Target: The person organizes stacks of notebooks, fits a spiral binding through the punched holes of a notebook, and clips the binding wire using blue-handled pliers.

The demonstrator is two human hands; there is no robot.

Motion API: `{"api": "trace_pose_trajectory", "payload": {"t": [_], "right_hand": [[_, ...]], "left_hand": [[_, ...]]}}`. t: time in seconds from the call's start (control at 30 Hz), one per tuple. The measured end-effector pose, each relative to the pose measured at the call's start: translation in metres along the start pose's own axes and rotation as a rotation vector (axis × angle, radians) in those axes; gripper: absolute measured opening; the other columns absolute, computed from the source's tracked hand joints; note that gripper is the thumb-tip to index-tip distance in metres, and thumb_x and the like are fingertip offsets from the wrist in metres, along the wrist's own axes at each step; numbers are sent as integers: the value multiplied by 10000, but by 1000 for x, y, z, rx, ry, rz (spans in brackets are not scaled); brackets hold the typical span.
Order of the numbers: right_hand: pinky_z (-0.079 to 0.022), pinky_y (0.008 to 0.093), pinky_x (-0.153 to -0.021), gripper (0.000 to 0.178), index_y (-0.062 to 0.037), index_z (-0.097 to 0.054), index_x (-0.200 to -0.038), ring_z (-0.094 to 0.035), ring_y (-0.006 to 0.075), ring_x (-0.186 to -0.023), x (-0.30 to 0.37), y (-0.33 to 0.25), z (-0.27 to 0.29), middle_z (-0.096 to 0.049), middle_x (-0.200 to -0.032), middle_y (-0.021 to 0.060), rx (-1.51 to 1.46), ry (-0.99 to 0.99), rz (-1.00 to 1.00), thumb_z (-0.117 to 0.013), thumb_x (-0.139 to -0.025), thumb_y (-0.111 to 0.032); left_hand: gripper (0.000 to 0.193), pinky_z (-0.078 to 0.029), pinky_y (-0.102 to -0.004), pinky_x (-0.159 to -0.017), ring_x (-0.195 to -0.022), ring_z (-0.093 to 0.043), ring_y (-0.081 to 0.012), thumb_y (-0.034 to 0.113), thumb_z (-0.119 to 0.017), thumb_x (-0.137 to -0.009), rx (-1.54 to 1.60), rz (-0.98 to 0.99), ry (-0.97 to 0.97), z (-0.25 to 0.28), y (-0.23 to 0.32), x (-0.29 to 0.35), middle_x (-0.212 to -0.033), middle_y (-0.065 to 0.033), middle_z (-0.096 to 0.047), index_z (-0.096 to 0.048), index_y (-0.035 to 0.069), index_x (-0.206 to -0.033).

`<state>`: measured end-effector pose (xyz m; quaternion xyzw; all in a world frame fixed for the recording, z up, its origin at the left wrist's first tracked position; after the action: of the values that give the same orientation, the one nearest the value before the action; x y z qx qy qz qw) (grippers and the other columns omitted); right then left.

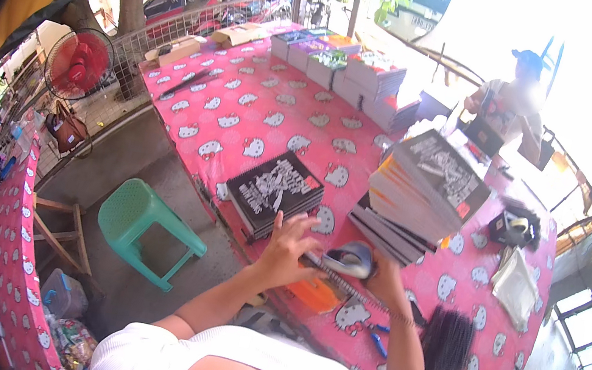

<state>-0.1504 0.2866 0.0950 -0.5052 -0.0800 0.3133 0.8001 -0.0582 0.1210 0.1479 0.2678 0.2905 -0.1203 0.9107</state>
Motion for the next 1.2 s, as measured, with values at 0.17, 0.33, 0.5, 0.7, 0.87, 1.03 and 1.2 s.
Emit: {"api": "trace_pose_trajectory", "payload": {"t": [0.17, 0.33, 0.5, 0.7, 0.87, 1.03, 1.2], "right_hand": [[-488, 313, -815, 512, 10, -557, -1142, -629, 203, -944, -10, 3, -2, -649, -1032, 90, -121, -79, -5, -667, -642, 6], [-479, 295, -761, 477, -42, -580, -1116, -620, 182, -864, -30, 8, -18, -651, -947, 146, -314, -69, -122, -629, -643, -9], [-477, 296, -715, 407, -40, -602, -1001, -590, 152, -775, -46, 17, -25, -635, -849, 107, -151, -36, -92, -665, -601, 5], [-486, 418, -768, 431, -49, -571, -1085, -624, 335, -887, -59, 17, -34, -635, -933, 203, 784, -86, -191, -657, -664, -88], [-466, 443, -817, 431, -48, -544, -1104, -547, 376, -1036, -1, 36, -12, -555, -1151, 185, 692, 200, 13, -679, -713, -171], [-378, 473, -969, 636, -51, -458, -1261, -392, 395, -1217, 84, 36, 0, -434, -1297, 187, 653, 284, 12, -718, -721, -262], [-352, 473, -984, 605, -66, -455, -1281, -401, 370, -1204, 196, 70, 5, -447, -1271, 193, 916, 143, -224, -701, -758, -243]], "left_hand": [[446, -382, -439, -961, -1142, -479, -339, 202, -865, -527, 269, 128, 70, 4, -36, 2, -1327, -164, -405, -641, 53, -882], [418, -479, -279, -752, -927, -592, -167, 82, -845, -580, 505, 228, 110, -6, -74, 14, -1033, -75, -592, -604, 45, -919], [353, -472, -211, -689, -789, -569, -53, -9, -758, -703, 941, 452, 91, -25, -96, 30, -885, -13, -610, -576, 44, -1001], [385, -508, -225, -778, -878, -587, -82, -98, -655, -762, 1155, 582, 84, -32, -108, 43, -979, -31, -638, -618, 22, -1126], [267, -511, -243, -791, -914, -587, -103, -73, -681, -753, 1269, 595, 8, -33, -104, 31, -956, -50, -654, -641, 5, -1006], [188, -519, -260, -734, -826, -624, -142, -11, -756, -710, 890, 144, 121, 41, -41, -15, -882, -106, -651, -599, 13, -810], [235, -524, -274, -658, -759, -653, -161, 29, -804, -660, 726, -111, 526, 141, 46, -14, -828, -102, -663, -595, 25, -767]]}}
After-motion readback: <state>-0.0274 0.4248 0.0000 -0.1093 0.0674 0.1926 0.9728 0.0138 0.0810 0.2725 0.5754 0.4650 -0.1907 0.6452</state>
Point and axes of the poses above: each hand's wrist, its own x-axis away from the middle knuckle, its own z-axis out of the back of the hand, y = z × x, the point moved 10 cm from there along -x, towards the middle knuckle
